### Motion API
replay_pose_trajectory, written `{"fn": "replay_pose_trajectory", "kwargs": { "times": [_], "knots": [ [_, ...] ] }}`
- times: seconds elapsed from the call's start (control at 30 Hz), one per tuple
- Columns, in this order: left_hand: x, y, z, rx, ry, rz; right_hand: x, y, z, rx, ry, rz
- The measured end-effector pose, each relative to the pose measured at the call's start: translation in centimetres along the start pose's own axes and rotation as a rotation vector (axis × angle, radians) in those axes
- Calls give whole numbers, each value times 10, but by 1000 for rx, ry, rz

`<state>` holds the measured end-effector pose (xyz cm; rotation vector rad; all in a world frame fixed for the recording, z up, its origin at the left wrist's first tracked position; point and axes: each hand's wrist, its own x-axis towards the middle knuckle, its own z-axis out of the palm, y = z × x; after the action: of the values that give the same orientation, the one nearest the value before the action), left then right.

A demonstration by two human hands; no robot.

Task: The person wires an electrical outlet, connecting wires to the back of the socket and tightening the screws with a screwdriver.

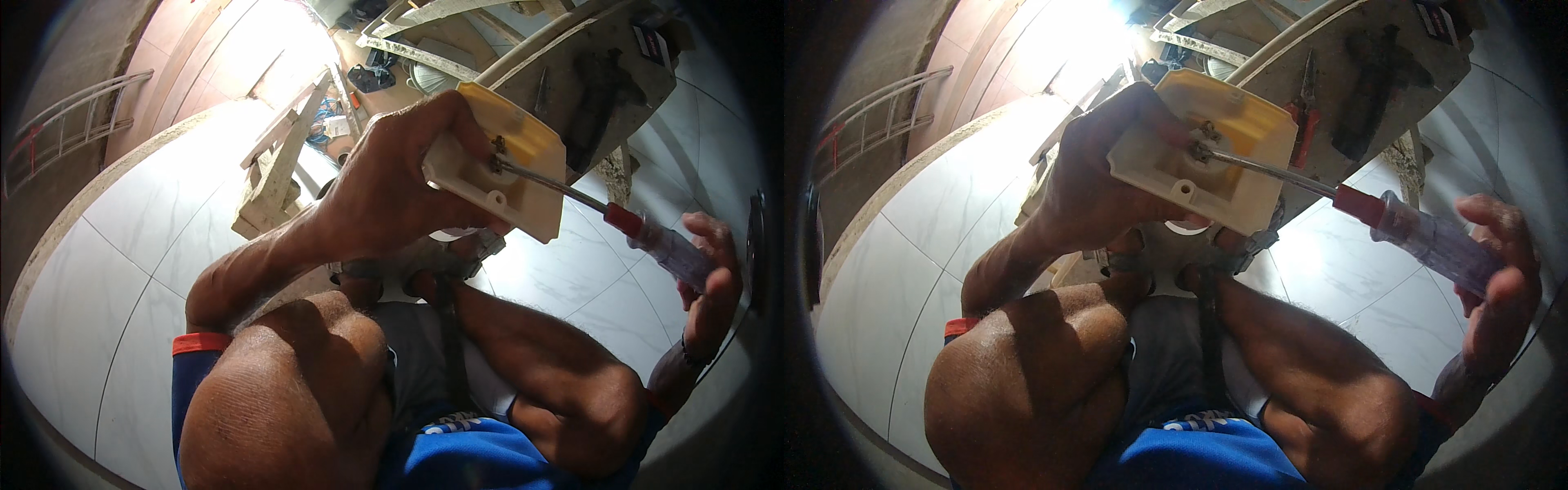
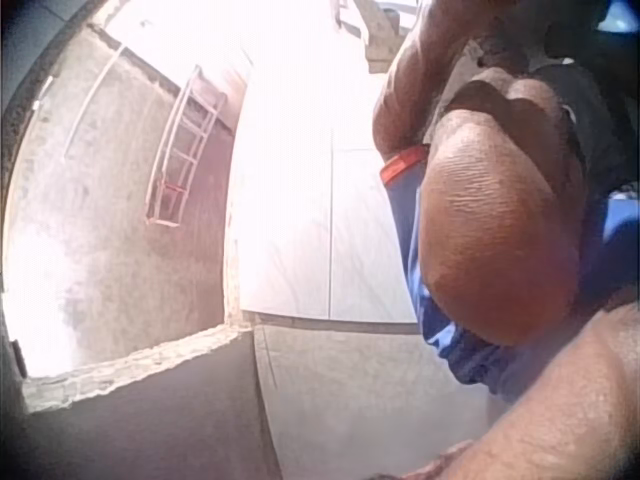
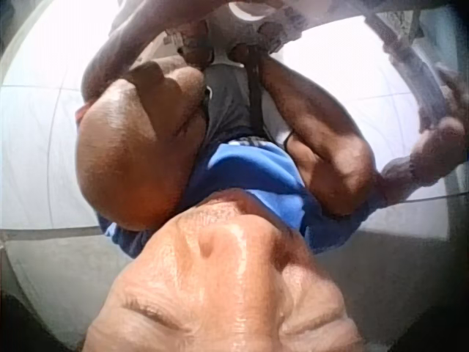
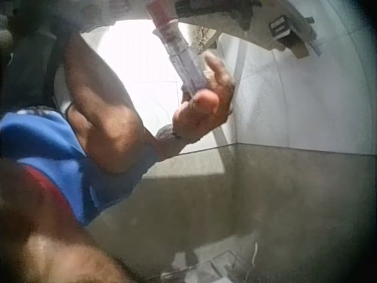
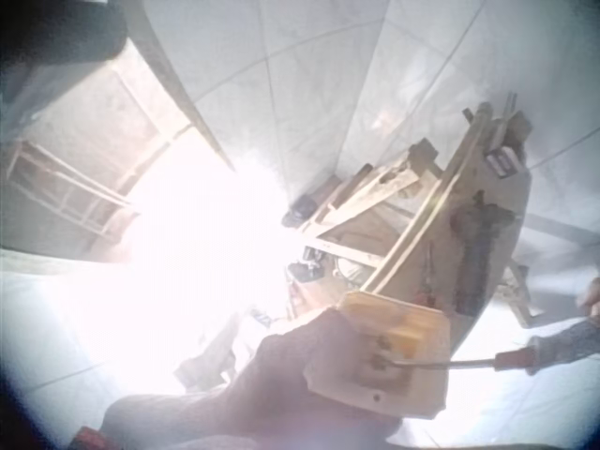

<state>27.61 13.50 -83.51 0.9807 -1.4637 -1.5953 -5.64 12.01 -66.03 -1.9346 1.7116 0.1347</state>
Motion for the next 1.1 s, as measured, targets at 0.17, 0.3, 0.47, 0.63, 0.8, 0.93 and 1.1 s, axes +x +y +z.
{"fn": "replay_pose_trajectory", "kwargs": {
  "times": [0.17, 0.3, 0.47, 0.63, 0.8, 0.93, 1.1],
  "knots": [
    [-2, -4, -2, 67, -15, 112, -5, 7, 0, -130, -29, -160],
    [-1, 1, -2, 144, -13, 160, -9, 15, 3, -142, 95, -307],
    [-4, -11, 5, 114, 1, 159, 2, -7, 6, 158, -208, 37],
    [-8, -9, 5, 188, -13, 241, 13, -13, 18, 551, -572, 271],
    [-6, -9, -1, 163, -44, 250, 8, -3, 43, 71, -220, -432],
    [-10, -14, -5, 24, -154, 16, 3, -13, 37, -303, -111, -686],
    [-13, -14, -6, -25, -197, -93, 8, -17, 47, -122, -23, -604]
  ]
}}
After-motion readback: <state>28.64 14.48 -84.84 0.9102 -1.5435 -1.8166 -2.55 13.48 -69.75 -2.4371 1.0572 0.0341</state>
